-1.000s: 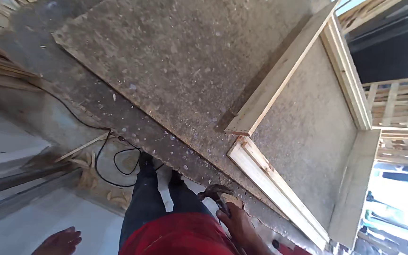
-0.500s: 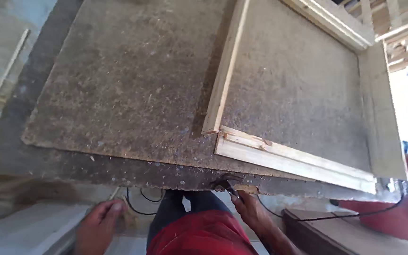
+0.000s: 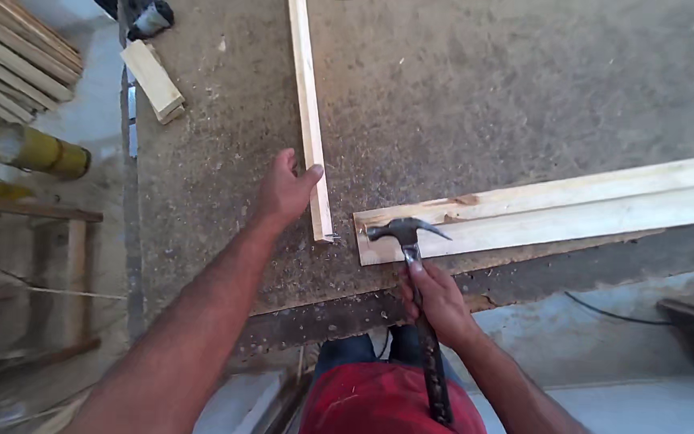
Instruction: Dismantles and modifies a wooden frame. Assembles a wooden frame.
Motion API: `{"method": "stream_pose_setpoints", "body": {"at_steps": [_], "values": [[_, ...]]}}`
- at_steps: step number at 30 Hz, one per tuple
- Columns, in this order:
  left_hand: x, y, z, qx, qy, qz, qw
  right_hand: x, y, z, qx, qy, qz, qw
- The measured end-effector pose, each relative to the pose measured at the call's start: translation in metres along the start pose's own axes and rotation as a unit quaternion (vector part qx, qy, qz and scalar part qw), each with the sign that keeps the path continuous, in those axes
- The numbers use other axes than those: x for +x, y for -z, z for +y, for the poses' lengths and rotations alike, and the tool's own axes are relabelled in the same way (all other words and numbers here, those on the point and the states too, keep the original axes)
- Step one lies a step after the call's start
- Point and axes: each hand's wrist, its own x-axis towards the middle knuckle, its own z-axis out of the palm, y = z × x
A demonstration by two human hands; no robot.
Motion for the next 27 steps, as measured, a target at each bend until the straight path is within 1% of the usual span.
{"method": "stream_pose_setpoints", "body": {"at_steps": [2, 4, 6, 8, 12, 15, 20, 24, 27], "values": [[0.026, -0.020, -0.003, -0.015, 0.025, -0.018, 0.999, 0.005, -0.013, 0.005, 0.064, 0.003, 0.016, 0.998], [0.036, -0.037, -0.005, -0.034, 0.068, -0.015, 0.997, 0.010, -0.027, 0.012, 0.105, 0.016, 0.025, 0.994], [0.034, -0.049, -0.004, -0.036, 0.105, 0.016, 0.994, 0.011, -0.039, 0.024, 0.124, 0.011, 0.028, 0.992], [0.033, -0.052, -0.003, -0.034, 0.114, 0.038, 0.992, 0.011, -0.051, 0.035, 0.125, 0.002, 0.023, 0.992], [0.031, -0.051, -0.003, -0.046, 0.096, 0.052, 0.993, 0.015, -0.068, 0.048, 0.142, 0.002, 0.026, 0.989], [0.034, -0.053, -0.007, -0.084, 0.077, 0.060, 0.992, 0.016, -0.074, 0.051, 0.143, 0.014, 0.029, 0.989], [0.035, -0.054, -0.010, -0.113, 0.039, 0.067, 0.991, 0.018, -0.072, 0.048, 0.115, 0.017, 0.023, 0.993], [0.034, -0.055, -0.012, -0.125, 0.019, 0.074, 0.989, 0.017, -0.074, 0.049, 0.132, 0.025, 0.036, 0.990], [0.033, -0.055, -0.011, -0.135, 0.014, 0.080, 0.988, 0.016, -0.075, 0.049, 0.134, 0.015, 0.023, 0.991]]}}
